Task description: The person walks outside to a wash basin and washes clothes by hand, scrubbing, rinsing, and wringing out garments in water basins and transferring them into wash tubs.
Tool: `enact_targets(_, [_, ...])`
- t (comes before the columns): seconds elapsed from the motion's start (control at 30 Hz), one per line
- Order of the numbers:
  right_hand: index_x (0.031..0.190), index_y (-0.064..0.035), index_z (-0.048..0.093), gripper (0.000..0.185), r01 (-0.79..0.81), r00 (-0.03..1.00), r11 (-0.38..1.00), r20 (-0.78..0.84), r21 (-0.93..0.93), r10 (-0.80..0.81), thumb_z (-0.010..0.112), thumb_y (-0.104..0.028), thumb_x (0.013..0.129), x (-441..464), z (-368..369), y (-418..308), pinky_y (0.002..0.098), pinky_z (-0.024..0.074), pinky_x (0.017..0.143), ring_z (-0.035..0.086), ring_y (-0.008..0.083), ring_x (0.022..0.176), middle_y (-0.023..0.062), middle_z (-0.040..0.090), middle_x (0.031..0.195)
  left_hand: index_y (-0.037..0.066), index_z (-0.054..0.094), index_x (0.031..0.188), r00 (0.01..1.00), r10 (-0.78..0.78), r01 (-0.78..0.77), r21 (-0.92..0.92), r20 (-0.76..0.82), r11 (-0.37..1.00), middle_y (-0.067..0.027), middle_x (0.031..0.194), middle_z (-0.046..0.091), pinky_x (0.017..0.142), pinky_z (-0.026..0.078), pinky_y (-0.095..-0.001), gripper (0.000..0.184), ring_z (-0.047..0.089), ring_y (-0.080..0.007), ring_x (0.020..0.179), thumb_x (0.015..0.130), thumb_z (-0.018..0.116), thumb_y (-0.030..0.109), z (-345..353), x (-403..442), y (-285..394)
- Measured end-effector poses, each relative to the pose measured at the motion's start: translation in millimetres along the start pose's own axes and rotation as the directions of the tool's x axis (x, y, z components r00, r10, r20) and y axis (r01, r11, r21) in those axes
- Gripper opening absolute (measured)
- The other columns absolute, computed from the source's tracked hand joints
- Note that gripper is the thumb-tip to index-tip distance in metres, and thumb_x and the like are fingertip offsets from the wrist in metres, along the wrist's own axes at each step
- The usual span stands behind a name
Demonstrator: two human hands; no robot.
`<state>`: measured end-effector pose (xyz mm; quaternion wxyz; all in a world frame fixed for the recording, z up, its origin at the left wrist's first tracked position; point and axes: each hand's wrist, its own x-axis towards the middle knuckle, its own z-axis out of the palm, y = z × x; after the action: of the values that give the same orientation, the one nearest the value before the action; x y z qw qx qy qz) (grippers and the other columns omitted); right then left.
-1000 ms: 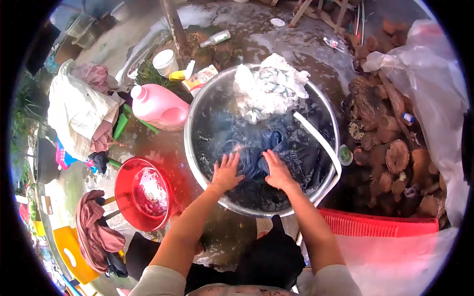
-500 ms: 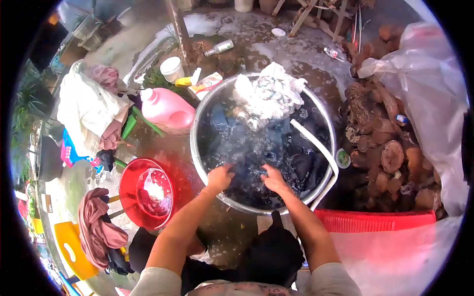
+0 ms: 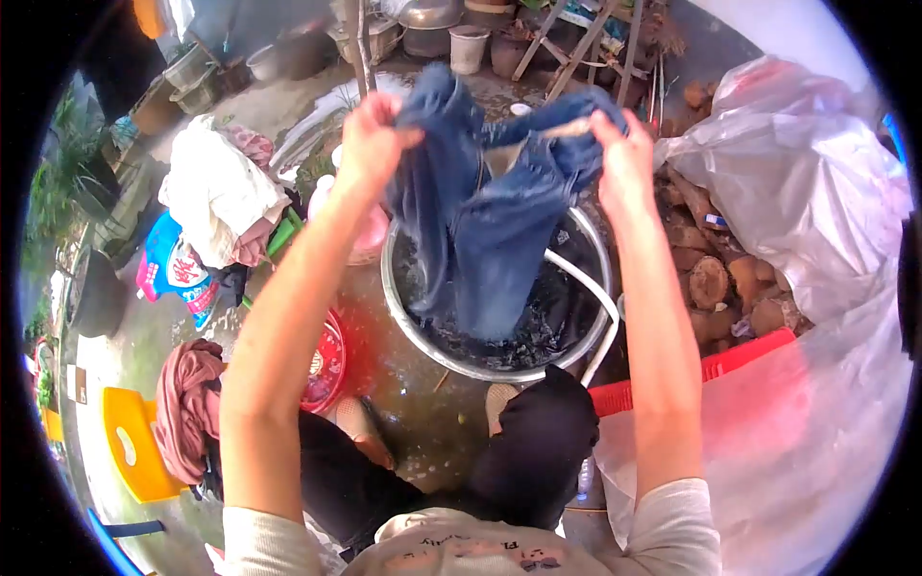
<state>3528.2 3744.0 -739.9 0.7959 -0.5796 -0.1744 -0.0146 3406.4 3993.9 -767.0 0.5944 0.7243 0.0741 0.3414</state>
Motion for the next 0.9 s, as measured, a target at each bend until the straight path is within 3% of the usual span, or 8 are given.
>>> enact_targets(0.1, [0.107,0.001,0.058,0.021,0.165,0.984,0.98,0.057,0.108,-0.171,0.058,-0.005,0.087,11,11,-29,0.027,0.0479,0.073,0.06,0.0129,0.077,0.0053,0.063,0.09,0.003,0.052,0.096,0.989,0.126,-0.136,-0.135,-0.083,0.981,-0.0039,0.088,0.06,0.08,0.043,-0.0252,0.035,0.057,-0.0138,0.083,0.067,0.064,-0.011,-2,17,43])
enact_targets(0.27, [0.122,-0.0004,0.049,0.047,-0.009,0.998,0.985,0.07,0.17,-0.003,0.053,0.01,0.077,-6,-4,21,0.0309,0.0535,0.073,0.062,0.018,0.082,0.011,0.063,0.098,-0.002,0.048,0.119,0.965,-0.187,0.234,-0.278,0.184,0.932,-0.0096,0.095,0.06,0.089,0.043,-0.0307,0.056,0.057,-0.0205,0.089,0.065,0.058,-0.002,-23,-10,16])
enact_targets(0.47, [0.109,-0.0089,0.06,0.05,-0.345,0.936,0.938,-0.069,0.023,0.346,0.048,0.017,0.068,-67,-61,229,0.032,0.047,0.087,0.054,0.0208,0.106,0.0091,0.056,0.118,0.002,0.066,0.101,0.827,-0.552,0.527,0.19,0.107,0.828,-0.0081,0.092,0.068,0.078,0.05,-0.0355,0.042,0.062,-0.0213,0.081,0.06,0.07,-0.006,-27,-107,-202])
enact_targets(0.6, [0.126,-0.0071,0.048,0.054,-0.434,0.887,0.734,-0.103,-0.522,0.451,0.053,0.004,0.074,-131,-78,312,0.0369,0.0359,0.103,0.048,0.0312,0.122,0.0179,0.053,0.128,0.002,0.064,0.099,0.671,-0.738,0.741,0.065,-0.066,0.668,-0.0071,0.083,0.066,0.068,0.053,-0.0355,0.039,0.063,-0.0203,0.073,0.061,0.068,-0.008,-10,-210,-289])
enact_targets(0.7, [0.133,-0.0031,0.039,0.061,-0.438,0.832,0.514,-0.115,-0.738,0.543,0.055,-0.003,0.074,-167,-77,329,0.0417,0.0387,0.1,0.048,0.0378,0.12,0.0244,0.051,0.127,0.006,0.059,0.106,0.713,-0.697,0.685,-0.131,-0.078,0.716,-0.0041,0.087,0.065,0.072,0.051,-0.0336,0.044,0.061,-0.0166,0.08,0.064,0.072,0.0,15,-261,-291])
enact_targets(0.8, [0.138,-0.0161,0.034,0.076,-0.269,0.788,0.555,0.152,-0.787,0.597,0.065,-0.006,0.07,-187,-59,330,0.0403,0.0415,0.098,0.053,0.0371,0.117,0.0238,0.052,0.128,0.007,0.06,0.104,0.773,-0.625,0.603,0.437,-0.11,0.667,-0.0145,0.094,0.068,0.08,0.049,-0.0395,0.045,0.066,-0.0277,0.089,0.064,0.078,0.016,14,-243,-265])
enact_targets(0.83, [0.142,-0.0206,0.03,0.084,-0.009,0.845,0.692,0.365,-0.722,0.392,0.064,-0.003,0.067,-197,-58,356,0.04,0.0415,0.098,0.053,0.0364,0.117,0.0233,0.054,0.127,0.008,0.06,0.104,0.816,-0.578,0.505,0.506,-0.016,0.699,-0.0164,0.095,0.067,0.081,0.048,-0.042,0.045,0.064,-0.0313,0.092,0.064,0.077,0.019,15,-228,-251])
enact_targets(0.9, [0.147,-0.0229,0.018,0.099,0.011,0.775,0.628,0.403,-0.778,0.486,0.066,0.0,0.064,-199,-30,321,0.0393,0.0422,0.097,0.055,0.0343,0.114,0.0207,0.056,0.124,0.01,0.061,0.101,0.88,-0.446,0.277,0.586,0.164,0.762,-0.0182,0.094,0.066,0.081,0.048,-0.0453,0.04,0.062,-0.0362,0.094,0.064,0.074,0.019,29,-203,-199])
